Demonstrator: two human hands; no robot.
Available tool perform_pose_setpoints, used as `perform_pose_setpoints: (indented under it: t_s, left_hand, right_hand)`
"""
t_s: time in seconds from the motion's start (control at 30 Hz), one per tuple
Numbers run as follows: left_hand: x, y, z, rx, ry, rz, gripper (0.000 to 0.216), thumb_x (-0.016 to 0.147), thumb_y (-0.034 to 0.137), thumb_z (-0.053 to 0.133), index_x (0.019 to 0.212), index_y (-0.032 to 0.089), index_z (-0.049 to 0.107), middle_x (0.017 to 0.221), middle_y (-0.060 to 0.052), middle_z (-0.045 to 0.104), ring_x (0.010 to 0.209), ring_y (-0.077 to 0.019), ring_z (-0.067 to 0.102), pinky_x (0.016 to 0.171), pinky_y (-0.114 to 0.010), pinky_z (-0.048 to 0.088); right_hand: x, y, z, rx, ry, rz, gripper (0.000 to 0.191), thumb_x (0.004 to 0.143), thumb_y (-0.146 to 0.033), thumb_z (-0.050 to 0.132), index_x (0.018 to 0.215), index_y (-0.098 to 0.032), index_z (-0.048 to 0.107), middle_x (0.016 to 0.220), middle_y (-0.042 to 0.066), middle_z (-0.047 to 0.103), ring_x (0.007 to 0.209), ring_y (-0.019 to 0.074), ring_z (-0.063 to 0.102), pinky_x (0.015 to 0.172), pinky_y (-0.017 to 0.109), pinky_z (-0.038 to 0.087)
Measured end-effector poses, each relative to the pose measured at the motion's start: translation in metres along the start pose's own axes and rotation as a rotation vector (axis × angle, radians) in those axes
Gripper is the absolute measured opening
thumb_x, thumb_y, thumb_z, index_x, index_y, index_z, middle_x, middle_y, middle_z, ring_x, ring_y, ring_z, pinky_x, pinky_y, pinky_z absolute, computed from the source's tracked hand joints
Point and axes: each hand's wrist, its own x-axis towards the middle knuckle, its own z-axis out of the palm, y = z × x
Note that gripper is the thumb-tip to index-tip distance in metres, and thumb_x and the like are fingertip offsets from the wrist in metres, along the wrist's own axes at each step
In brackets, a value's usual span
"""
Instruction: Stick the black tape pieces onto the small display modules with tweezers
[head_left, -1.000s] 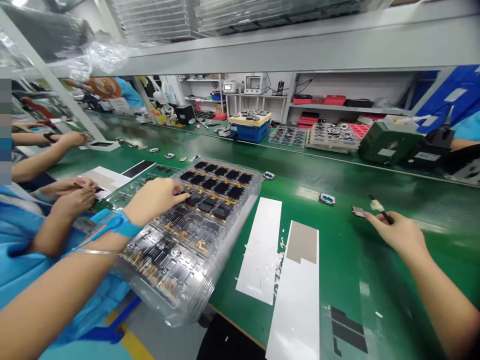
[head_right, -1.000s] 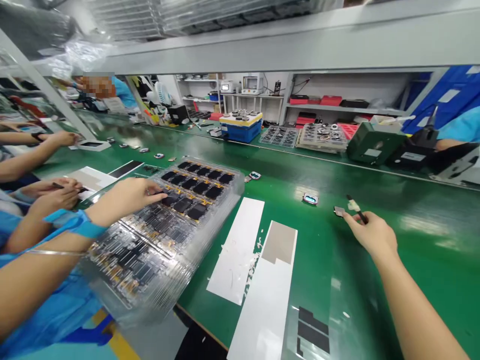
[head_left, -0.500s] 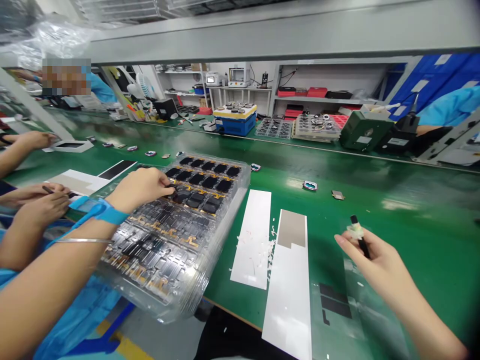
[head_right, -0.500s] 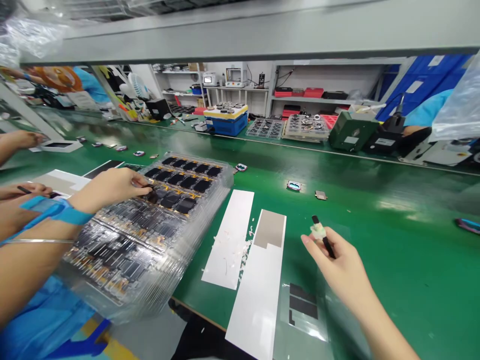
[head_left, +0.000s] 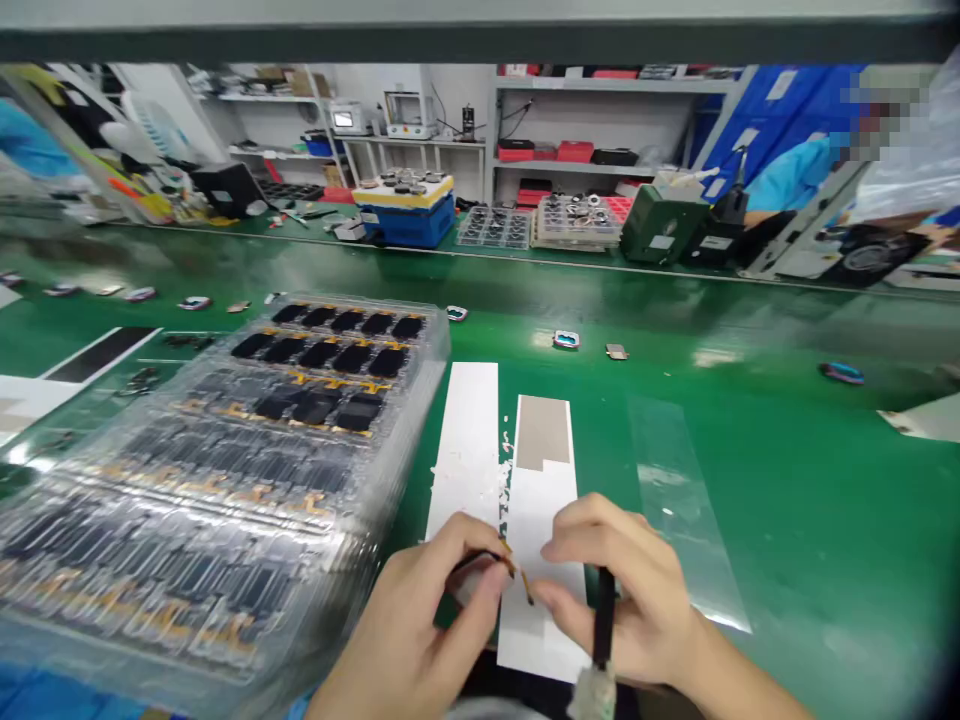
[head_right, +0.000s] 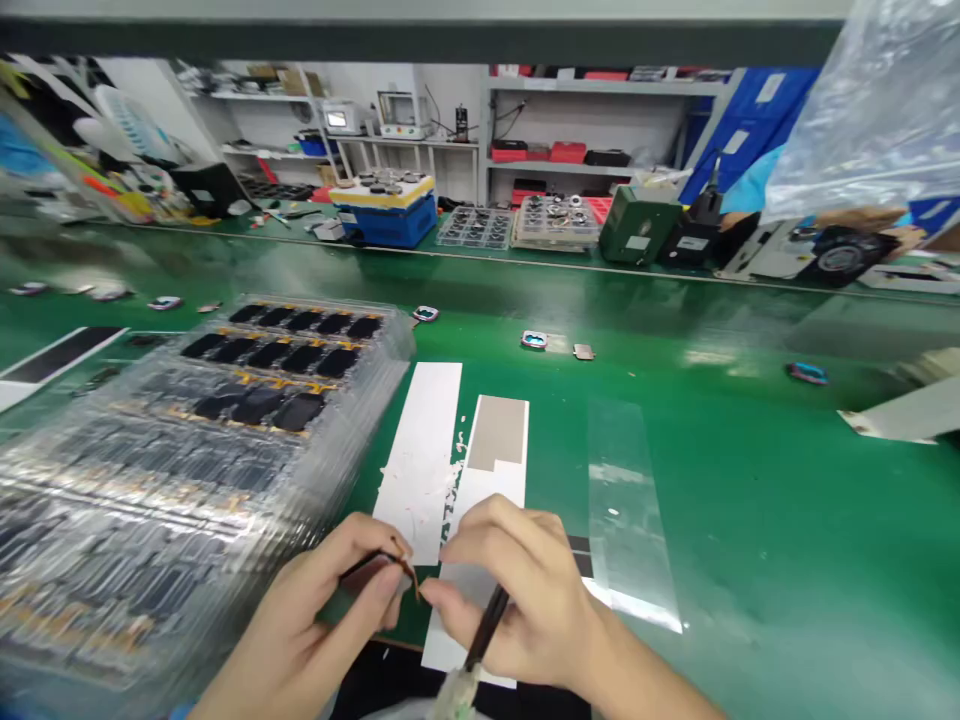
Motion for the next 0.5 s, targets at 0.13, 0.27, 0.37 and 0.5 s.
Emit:
perform_pose_setpoints:
  t_s: [0.13, 0.27, 0.37, 0.5]
  left_hand:
    - [0.024, -0.030, 0.020, -0.236, -0.048, -0.084, 0.013, 0.101, 0.028, 0.044, 0.091, 0.024, 0.051, 0.072, 0.003, 0.059, 0.065, -0.0133, 0.059, 0.062, -0.023, 0.048]
    - [0.029, -0.044, 0.030, -0.304, -0.002, -0.087, 0.015, 0.101, 0.027, 0.047, 0.088, 0.022, 0.053, 0.071, 0.003, 0.056, 0.064, -0.0125, 0.054, 0.061, -0.022, 0.044]
    - [0.030, -0.049, 0.034, -0.338, 0.017, -0.094, 0.014, 0.100, 0.026, 0.049, 0.088, 0.022, 0.055, 0.074, 0.002, 0.058, 0.066, -0.0128, 0.056, 0.062, -0.022, 0.045]
    - [0.032, -0.054, 0.037, -0.329, 0.027, -0.107, 0.012, 0.099, 0.025, 0.050, 0.090, 0.022, 0.056, 0.076, 0.001, 0.061, 0.068, -0.0142, 0.058, 0.062, -0.023, 0.046]
  right_hand:
    - [-0.006, 0.009, 0.005, -0.115, -0.023, -0.030, 0.009, 0.088, -0.020, 0.062, 0.096, -0.017, 0.063, 0.079, 0.004, 0.066, 0.066, 0.0138, 0.067, 0.051, 0.024, 0.053]
    - [-0.010, 0.017, 0.008, -0.252, -0.032, -0.070, 0.008, 0.088, -0.012, 0.063, 0.095, -0.014, 0.064, 0.082, 0.006, 0.069, 0.065, 0.0133, 0.067, 0.052, 0.024, 0.055]
    - [-0.012, 0.021, 0.012, -0.315, -0.030, -0.045, 0.007, 0.087, -0.009, 0.063, 0.094, -0.013, 0.064, 0.082, 0.007, 0.070, 0.066, 0.0141, 0.068, 0.052, 0.025, 0.056]
    - [-0.017, 0.024, 0.016, -0.375, -0.049, -0.029, 0.012, 0.089, -0.008, 0.060, 0.099, -0.012, 0.065, 0.086, 0.007, 0.073, 0.070, 0.0146, 0.070, 0.055, 0.026, 0.057]
